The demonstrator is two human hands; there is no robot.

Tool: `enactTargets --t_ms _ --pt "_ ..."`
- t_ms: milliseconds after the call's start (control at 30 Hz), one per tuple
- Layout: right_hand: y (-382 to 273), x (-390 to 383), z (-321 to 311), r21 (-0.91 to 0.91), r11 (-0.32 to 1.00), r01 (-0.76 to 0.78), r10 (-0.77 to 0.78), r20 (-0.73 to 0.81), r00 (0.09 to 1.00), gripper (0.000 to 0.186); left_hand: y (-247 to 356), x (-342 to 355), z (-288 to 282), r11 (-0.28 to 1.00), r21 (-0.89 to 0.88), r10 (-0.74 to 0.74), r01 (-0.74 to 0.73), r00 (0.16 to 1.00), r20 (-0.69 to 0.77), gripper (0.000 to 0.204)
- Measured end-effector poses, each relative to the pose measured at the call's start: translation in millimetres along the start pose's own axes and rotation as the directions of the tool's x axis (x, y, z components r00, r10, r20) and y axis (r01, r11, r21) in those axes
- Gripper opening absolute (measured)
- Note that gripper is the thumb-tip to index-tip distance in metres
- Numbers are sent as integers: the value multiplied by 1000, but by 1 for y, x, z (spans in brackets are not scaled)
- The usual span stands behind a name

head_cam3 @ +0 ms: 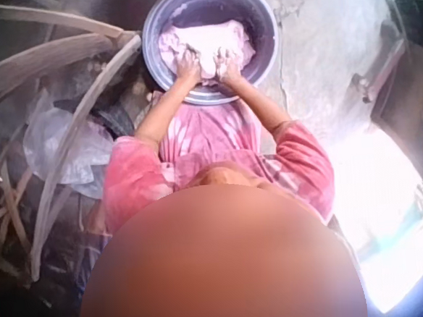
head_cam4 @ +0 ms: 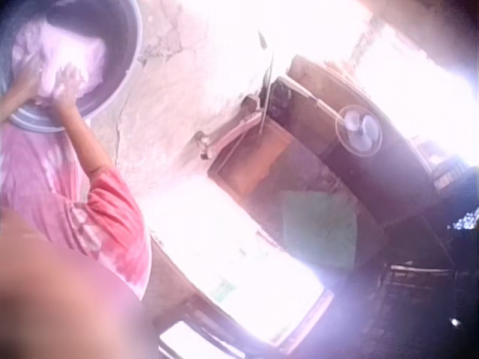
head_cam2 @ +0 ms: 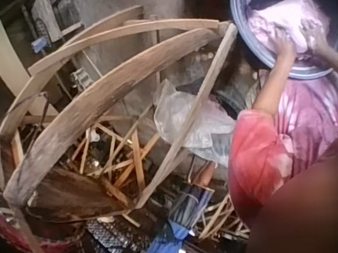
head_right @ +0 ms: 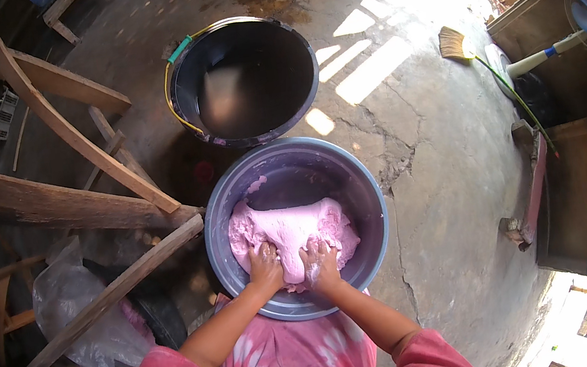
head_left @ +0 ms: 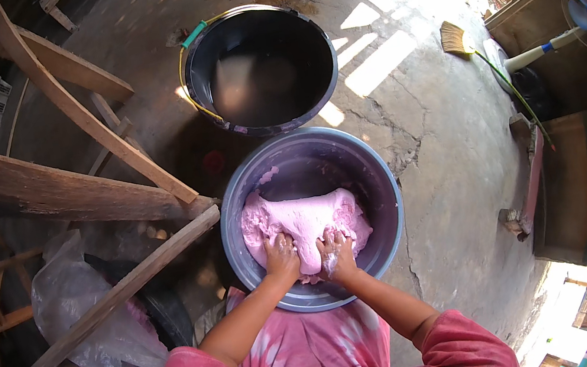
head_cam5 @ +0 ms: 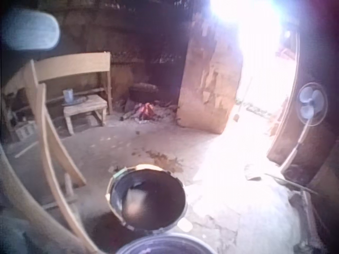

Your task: The person kneads a pink dough mixture in a large bowl, transferring it from a plastic bag and mixing it by hand. They then move to a table and handle a small amount of dough with a rolling pin and a small cup.

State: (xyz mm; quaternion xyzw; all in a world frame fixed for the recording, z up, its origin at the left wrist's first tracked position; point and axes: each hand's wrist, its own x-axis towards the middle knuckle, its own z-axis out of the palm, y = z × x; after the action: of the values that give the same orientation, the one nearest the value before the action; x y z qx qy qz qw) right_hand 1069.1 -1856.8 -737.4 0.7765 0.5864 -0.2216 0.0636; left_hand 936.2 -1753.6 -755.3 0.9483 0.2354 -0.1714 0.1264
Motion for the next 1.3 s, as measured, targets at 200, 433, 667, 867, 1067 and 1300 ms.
enactTargets --t_ms 200,433,667,867,1067,1300 --pt "34 72 39 29 999 -23 31 -317 948 96 -29 86 47 995 -92 -66 48 976 -206 22" --pt "41 87 -18 125 992 -15 -20 269 963 106 -45 84 1 970 -221 125 -101 987 98 92" --pt "66 20 -30 511 814 -275 379 -109 919 84 -28 50 -25 954 -122 208 -274 898 -389 126" --pt "38 74 28 299 824 -482 521 -64 851 82 -35 126 -25 992 -70 97 -102 993 -71 126" --pt "38 104 31 180 734 -655 671 -43 740 89 -33 146 -50 1000 -15 11 -9 986 165 126" --pt "115 90 -72 627 766 -142 -102 336 936 75 -66 104 -66 929 -354 146 -111 987 72 120"
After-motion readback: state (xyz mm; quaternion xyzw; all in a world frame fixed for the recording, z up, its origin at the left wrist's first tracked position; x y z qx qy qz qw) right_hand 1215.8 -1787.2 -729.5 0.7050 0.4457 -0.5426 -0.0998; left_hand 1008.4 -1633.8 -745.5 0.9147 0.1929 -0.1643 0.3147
